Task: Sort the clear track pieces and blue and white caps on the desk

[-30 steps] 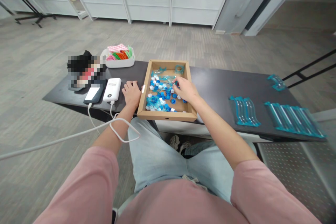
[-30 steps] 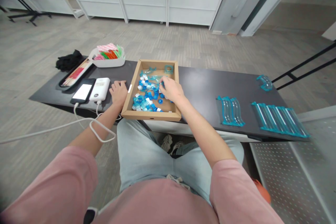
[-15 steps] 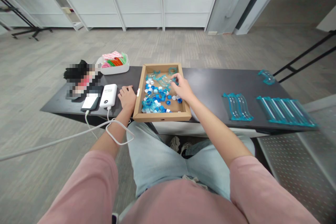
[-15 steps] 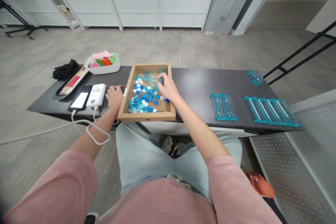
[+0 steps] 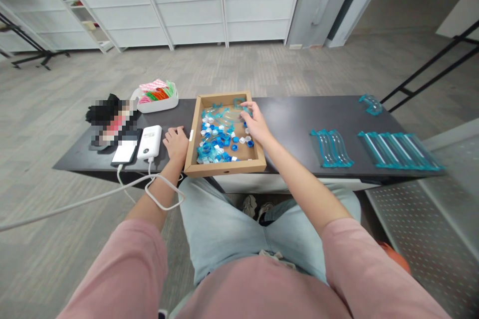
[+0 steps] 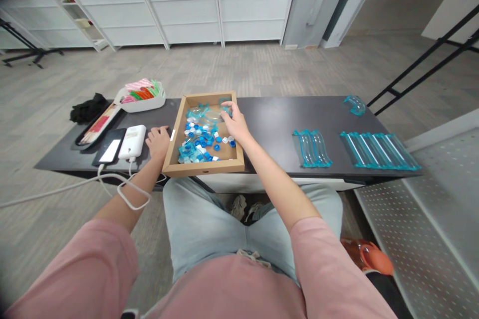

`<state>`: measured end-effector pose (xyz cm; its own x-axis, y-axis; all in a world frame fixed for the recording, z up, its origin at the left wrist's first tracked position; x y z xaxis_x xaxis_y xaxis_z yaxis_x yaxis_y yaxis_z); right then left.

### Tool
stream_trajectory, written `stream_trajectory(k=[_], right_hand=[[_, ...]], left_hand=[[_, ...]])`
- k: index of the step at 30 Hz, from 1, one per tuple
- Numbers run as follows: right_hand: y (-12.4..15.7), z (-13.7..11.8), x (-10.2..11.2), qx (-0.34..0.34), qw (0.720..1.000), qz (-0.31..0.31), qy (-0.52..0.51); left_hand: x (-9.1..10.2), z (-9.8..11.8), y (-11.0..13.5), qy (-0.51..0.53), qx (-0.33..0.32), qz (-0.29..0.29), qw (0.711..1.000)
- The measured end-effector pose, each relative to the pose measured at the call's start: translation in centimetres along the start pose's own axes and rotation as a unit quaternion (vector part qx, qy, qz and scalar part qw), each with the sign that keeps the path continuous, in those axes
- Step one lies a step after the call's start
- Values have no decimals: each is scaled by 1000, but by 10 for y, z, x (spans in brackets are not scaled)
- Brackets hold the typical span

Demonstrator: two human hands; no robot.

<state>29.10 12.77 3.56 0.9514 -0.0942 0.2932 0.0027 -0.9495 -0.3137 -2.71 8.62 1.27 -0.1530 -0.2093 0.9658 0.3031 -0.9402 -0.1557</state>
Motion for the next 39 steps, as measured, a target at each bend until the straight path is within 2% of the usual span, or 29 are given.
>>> stream_trajectory(k=[3, 6, 8, 13, 19, 24, 26, 30, 39], right_hand=[[5, -4, 0, -20, 1000, -4, 1], [9, -12, -8, -20, 998, -50, 21], [10, -16, -10, -19, 998, -60, -4], [8, -15, -4, -24, 994, -27, -101], [3, -2, 4, -22, 989, 24, -144], [4, 0, 15, -20, 994, 83, -73], [7, -9, 13, 2, 998, 60, -33], [15, -27, 1, 43, 997, -29, 49], [22, -41, 12, 85, 993, -11, 80]], left_hand=[[2, 1, 2, 6, 1, -9, 1000], [2, -1, 2, 6, 3, -17, 1000], [2, -1, 2, 6, 1, -17, 1000], [2, 0, 1, 10, 0, -9, 1000], [1, 1, 0, -2, 15, 1, 1000], [1, 1, -1, 1, 11, 0, 1000], [0, -1, -1, 5, 10, -1, 1000], [-2, -4, -2, 20, 2, -5, 1000], [-8, -5, -6, 20, -3, 8, 1000]])
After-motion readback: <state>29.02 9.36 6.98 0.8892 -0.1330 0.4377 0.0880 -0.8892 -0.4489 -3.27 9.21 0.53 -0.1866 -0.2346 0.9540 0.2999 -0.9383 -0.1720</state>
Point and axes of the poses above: each hand's wrist, its own y-axis away from the middle knuckle, its own x-axis out of the back of the hand, z = x × y, the point moved 9 cm from there along -y, towards the middle knuckle, and after that the axes turned 4 degrees about z, right-handed, at the moved point
